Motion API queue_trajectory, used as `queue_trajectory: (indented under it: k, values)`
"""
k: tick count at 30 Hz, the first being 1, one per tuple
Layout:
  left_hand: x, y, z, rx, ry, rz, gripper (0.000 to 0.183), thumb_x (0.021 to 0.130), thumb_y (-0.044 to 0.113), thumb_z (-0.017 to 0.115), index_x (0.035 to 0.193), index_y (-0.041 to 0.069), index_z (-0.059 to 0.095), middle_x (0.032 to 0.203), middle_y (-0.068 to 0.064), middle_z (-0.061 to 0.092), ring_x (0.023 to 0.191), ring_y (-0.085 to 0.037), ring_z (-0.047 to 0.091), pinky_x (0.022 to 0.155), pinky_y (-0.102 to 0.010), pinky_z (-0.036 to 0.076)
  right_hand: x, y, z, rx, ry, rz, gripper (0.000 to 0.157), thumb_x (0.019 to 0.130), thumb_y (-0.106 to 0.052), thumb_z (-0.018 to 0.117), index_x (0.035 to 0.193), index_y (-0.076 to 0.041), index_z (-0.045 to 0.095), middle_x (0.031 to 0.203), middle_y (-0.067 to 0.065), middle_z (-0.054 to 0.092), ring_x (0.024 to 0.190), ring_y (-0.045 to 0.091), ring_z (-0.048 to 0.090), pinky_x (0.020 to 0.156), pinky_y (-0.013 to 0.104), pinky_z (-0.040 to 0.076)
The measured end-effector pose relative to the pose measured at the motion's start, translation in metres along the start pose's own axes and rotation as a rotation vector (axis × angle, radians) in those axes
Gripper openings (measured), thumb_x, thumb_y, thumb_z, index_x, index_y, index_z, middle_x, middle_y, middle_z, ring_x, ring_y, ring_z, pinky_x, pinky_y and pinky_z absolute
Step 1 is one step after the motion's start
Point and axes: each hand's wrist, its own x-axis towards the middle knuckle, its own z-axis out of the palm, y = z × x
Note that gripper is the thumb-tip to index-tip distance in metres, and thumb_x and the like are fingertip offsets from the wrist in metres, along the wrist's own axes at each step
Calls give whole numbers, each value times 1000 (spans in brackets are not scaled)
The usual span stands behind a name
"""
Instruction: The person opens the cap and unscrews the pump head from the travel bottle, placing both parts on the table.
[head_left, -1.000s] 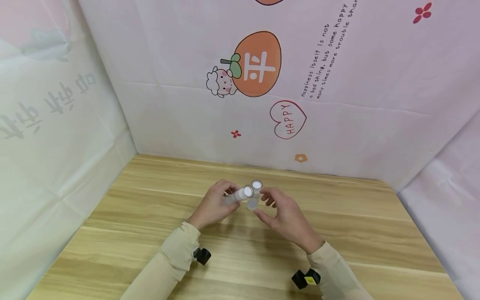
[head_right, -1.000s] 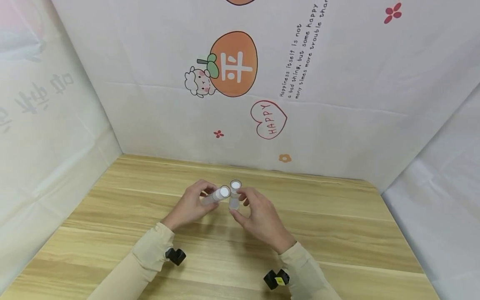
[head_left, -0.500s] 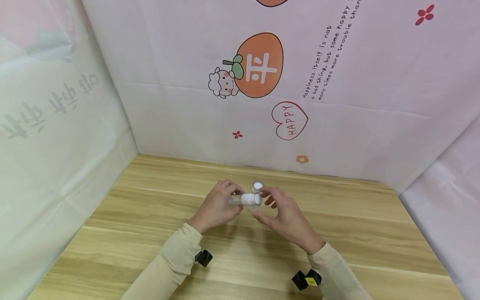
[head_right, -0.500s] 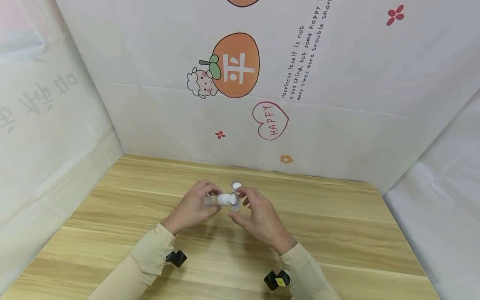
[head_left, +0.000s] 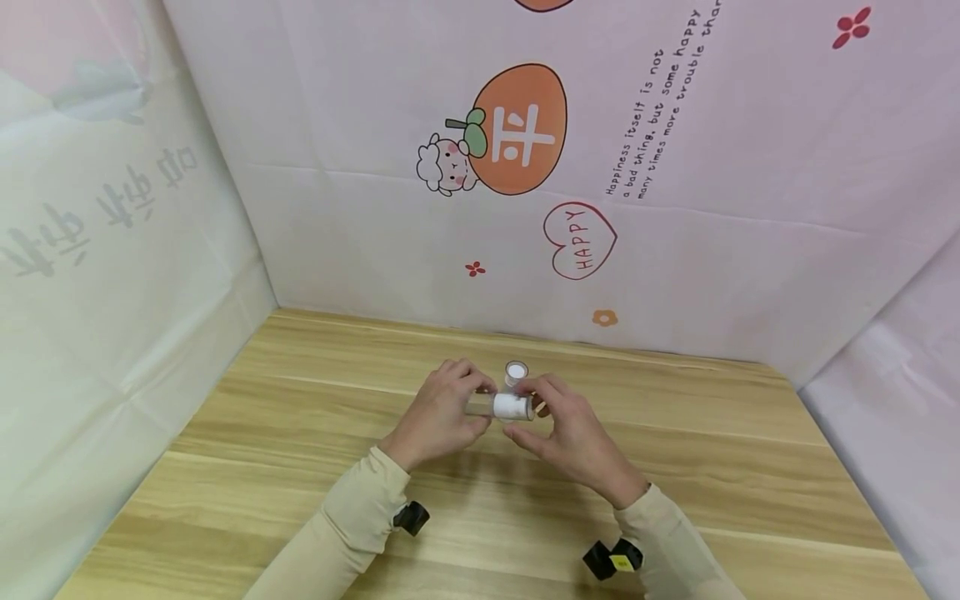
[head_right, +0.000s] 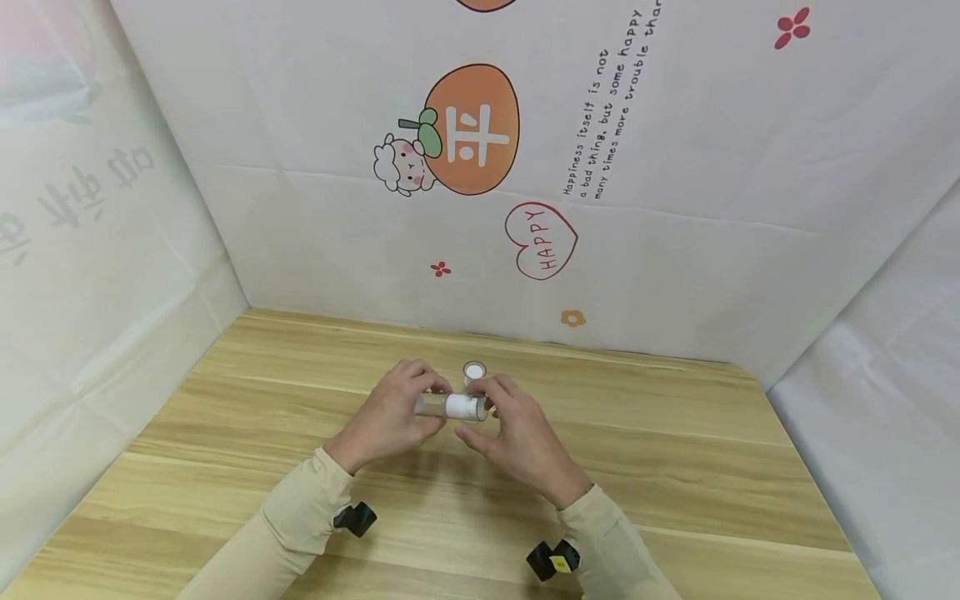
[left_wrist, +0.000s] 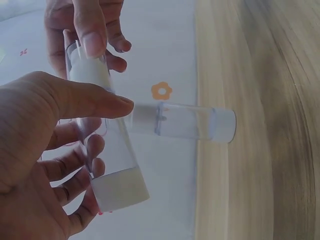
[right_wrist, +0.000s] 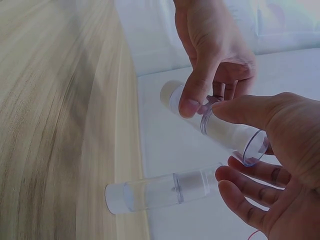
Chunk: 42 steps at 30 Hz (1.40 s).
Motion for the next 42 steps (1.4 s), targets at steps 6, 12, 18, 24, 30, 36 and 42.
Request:
queue_trajectory:
  k: [6,12,18,24,30,36,42]
  values:
    - [0,4,-2,-8,-22,-2,31,76,10,87,104,11,73,103,-2,64,97,-22,56,88,-43,47,0,0,1,3,0,-5,46,79,-11,89,116,-8,64,105,-1,62,87,11,60,73,30,56]
    - [0,6,-3,-15,-26,6,31,77,12,87,105,11,73,102,-1,63,96,-21,55,86,-40,47,-2,-1,1,0,13,-6,43,80,-7,87,116,-6,63,105,1,63,88,11,61,73,30,57]
    - [0,6,-5,-54,-41,-3,32,80,15,87,108,9,72,104,-1,63,99,-20,56,84,-36,50,-4,2,2,20,52,-30,43,80,-4,86,116,-5,62,103,1,63,88,12,62,73,32,57]
    - [-1,6,-9,-97,-94,-5,36,83,18,86,113,6,71,108,-3,64,102,-19,59,86,-37,52,-5,5,1,57,70,-41,42,79,-1,85,114,-4,62,103,2,65,87,12,62,73,34,58]
    - [-1,6,-11,-81,-115,17,36,85,19,85,116,6,71,109,-3,64,103,-18,58,86,-37,52,-6,6,0,45,83,-32,40,79,-2,86,112,-4,64,101,2,64,84,11,60,71,30,56]
    - [0,7,-10,-54,-97,41,34,86,18,83,116,6,71,109,-5,64,103,-20,59,83,-37,52,-6,6,0,29,97,-6,38,79,-5,85,111,-4,64,99,2,64,82,11,59,71,27,55]
    - [1,8,-8,-24,-75,58,34,86,17,84,114,6,71,107,-4,64,101,-20,59,81,-36,53,-6,5,-1,41,110,18,37,79,-5,86,109,-4,65,98,2,65,81,10,61,69,28,56]
